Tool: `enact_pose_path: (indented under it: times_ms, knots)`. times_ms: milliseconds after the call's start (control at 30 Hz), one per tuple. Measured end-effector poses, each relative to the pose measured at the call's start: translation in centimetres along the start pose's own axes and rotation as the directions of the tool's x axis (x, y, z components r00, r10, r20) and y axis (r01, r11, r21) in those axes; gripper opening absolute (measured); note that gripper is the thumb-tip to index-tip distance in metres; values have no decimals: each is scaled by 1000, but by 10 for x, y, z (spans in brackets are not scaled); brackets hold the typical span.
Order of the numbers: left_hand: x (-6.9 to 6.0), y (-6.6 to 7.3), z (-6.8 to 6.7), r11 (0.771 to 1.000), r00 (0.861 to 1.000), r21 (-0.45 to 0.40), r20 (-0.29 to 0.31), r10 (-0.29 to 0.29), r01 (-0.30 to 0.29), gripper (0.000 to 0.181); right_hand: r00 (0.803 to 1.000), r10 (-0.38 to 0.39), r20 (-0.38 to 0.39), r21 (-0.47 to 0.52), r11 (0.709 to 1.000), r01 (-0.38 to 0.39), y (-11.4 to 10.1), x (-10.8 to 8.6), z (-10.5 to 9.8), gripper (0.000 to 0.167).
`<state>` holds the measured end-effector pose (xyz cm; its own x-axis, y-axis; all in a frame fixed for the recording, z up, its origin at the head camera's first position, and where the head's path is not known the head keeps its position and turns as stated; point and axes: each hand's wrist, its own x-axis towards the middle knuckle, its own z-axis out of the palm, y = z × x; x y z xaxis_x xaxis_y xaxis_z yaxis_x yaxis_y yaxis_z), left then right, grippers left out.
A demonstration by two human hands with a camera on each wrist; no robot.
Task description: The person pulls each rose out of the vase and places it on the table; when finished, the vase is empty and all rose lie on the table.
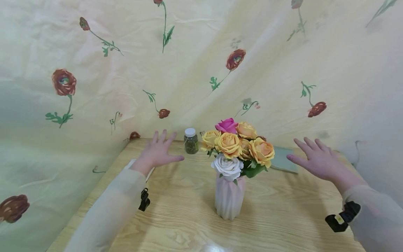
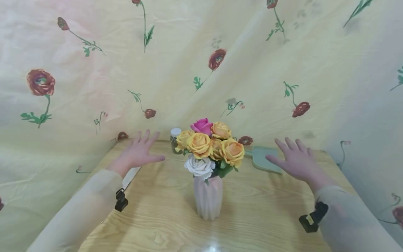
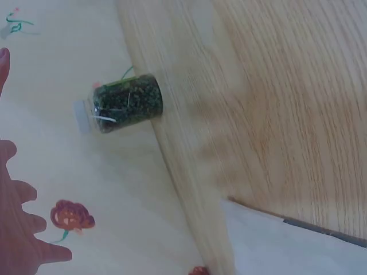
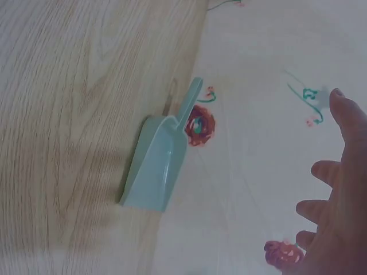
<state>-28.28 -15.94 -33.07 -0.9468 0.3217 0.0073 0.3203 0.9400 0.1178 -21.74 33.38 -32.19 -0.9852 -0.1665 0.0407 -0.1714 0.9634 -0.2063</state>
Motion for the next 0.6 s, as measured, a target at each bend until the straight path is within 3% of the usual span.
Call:
enact_pose_path:
  times_ms: [333,600]
  knots:
    - [-12,15,4,996,996,-28,-3,88,-88,107,994,-107,-4,188,976,106,-24,-8,-7,73]
    - [-21,29,8,982,984,-67,-23,174,-176,100,981,-191,-24,367,911,186,-43,-19,-10,64]
